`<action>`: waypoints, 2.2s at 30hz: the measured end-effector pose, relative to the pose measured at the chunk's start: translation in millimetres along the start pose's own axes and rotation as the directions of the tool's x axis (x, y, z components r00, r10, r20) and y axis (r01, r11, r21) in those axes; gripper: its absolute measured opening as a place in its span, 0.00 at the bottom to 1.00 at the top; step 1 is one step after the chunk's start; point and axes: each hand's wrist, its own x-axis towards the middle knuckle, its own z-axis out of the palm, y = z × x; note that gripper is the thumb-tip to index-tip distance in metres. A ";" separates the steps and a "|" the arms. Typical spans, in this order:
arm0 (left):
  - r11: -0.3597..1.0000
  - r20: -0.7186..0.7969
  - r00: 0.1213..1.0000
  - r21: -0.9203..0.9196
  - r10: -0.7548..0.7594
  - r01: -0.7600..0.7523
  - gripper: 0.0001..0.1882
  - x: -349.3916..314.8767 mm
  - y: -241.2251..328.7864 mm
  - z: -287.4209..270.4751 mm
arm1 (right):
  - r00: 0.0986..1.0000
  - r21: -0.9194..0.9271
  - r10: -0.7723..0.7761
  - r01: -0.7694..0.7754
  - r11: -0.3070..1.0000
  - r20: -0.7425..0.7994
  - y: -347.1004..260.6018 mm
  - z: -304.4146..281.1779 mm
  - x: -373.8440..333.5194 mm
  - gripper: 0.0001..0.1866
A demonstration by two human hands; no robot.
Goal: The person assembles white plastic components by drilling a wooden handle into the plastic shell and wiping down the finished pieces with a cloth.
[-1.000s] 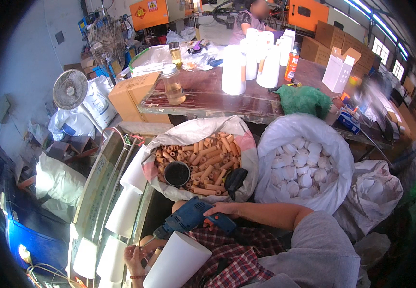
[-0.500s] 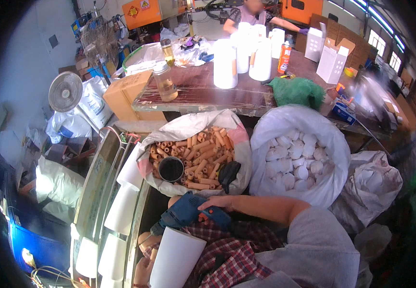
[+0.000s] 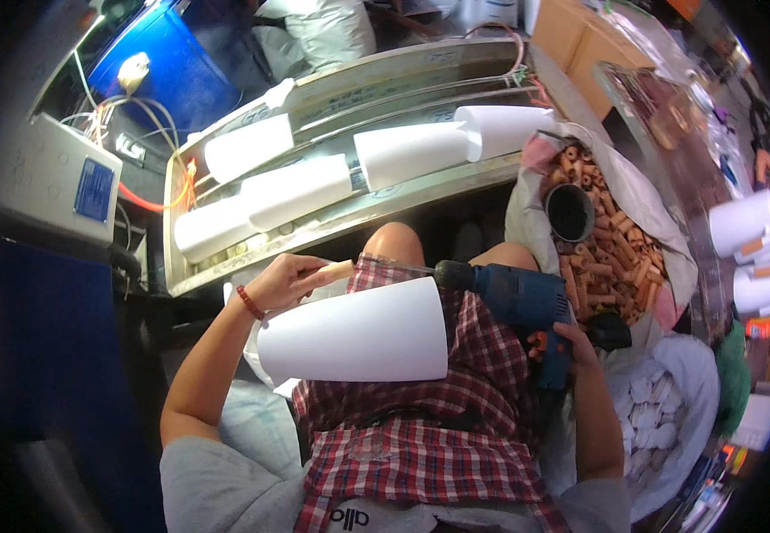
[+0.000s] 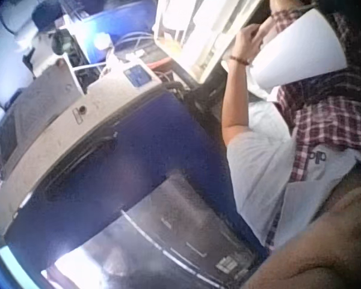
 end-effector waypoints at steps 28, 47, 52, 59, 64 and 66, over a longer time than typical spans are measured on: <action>0.998 0.077 0.996 0.037 -0.050 0.047 0.20 40.0 28.5 -7.3 | 0.997 -0.008 -0.033 0.034 0.999 0.068 -30.7 -14.6 14.9 0.40; 0.892 0.175 0.931 0.277 0.320 -0.358 0.12 72.5 78.8 12.8 | 1.000 -0.001 0.008 -0.008 1.000 0.004 -39.6 2.3 19.9 0.36; 0.876 0.166 0.925 0.298 0.342 -0.378 0.14 72.0 87.6 12.7 | 0.994 -0.037 -0.092 0.095 0.995 0.065 -37.2 -3.9 23.9 0.35; 0.870 0.176 0.923 0.312 0.341 -0.381 0.18 62.7 93.0 15.8 | 0.991 -0.031 -0.115 0.118 0.993 0.072 -36.6 0.8 27.6 0.31; 0.853 0.187 0.933 0.380 0.307 -0.357 0.17 53.0 100.2 13.0 | 0.985 -0.100 -0.124 0.137 0.985 0.123 -39.2 1.0 28.5 0.28; 0.842 0.163 0.929 0.391 0.333 -0.371 0.17 49.2 104.2 11.9 | 0.980 -0.096 -0.082 0.100 0.990 0.179 -45.3 -0.9 26.5 0.29</action>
